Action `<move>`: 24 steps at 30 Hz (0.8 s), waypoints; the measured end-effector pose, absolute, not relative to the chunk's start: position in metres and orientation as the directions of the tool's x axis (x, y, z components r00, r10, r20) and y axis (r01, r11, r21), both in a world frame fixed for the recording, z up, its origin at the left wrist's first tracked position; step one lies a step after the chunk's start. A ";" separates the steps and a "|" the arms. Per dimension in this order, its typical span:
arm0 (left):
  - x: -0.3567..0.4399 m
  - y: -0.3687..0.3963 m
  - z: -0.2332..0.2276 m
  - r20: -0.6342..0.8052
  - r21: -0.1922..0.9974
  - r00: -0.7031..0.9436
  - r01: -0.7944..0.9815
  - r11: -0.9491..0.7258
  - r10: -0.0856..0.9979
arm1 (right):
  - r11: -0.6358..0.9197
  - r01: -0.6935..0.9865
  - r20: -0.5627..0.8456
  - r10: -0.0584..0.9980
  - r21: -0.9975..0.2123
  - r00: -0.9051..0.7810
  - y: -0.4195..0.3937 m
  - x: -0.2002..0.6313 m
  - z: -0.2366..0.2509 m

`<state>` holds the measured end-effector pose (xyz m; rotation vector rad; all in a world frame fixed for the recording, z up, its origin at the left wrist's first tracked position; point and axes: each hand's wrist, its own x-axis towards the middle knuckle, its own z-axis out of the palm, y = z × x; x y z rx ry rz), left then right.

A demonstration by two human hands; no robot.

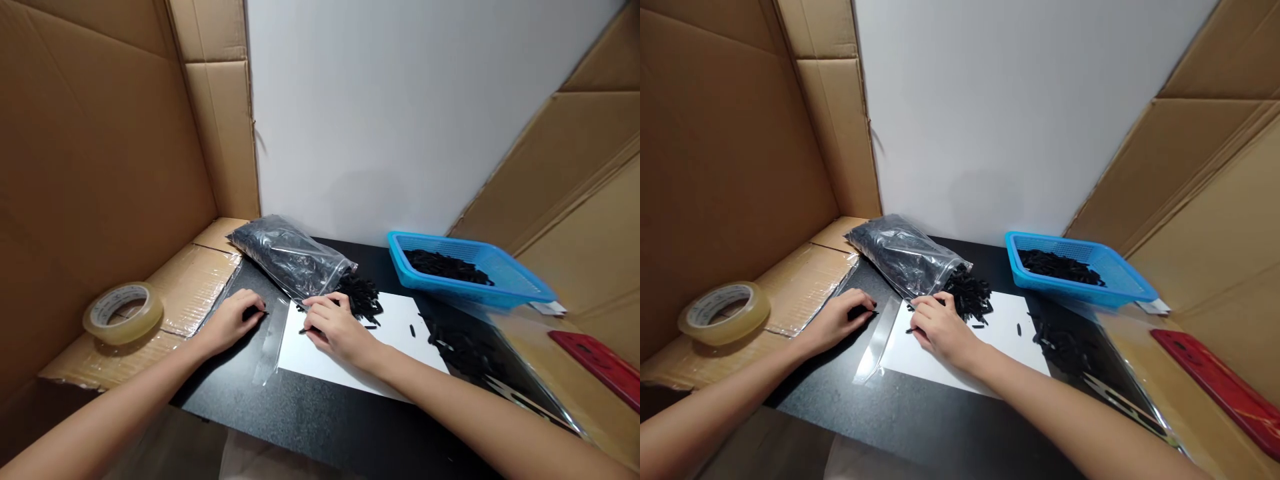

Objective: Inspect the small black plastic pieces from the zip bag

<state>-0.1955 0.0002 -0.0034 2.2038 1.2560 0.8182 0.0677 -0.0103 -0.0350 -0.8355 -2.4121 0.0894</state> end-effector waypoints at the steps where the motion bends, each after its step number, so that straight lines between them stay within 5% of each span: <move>1: -0.198 0.001 -0.003 0.251 0.684 0.369 0.586 -0.434 0.895 | 0.805 0.542 0.509 0.581 -0.242 -0.635 -0.012 0.073 -0.035; 10: -0.205 0.003 -0.013 0.261 0.794 0.070 0.553 -0.255 0.963 | 0.698 0.653 0.523 0.689 -0.293 -0.502 -0.025 0.127 -0.038; 17: -0.170 -0.006 -0.011 0.296 0.545 0.317 0.719 -0.432 0.901 | 0.596 0.753 0.475 0.766 -0.277 -0.432 -0.020 0.114 -0.042; 24: -0.164 0.016 -0.004 0.378 0.311 0.377 0.808 -0.500 0.845 | 0.660 0.718 0.484 0.714 -0.222 -0.506 -0.002 0.110 -0.030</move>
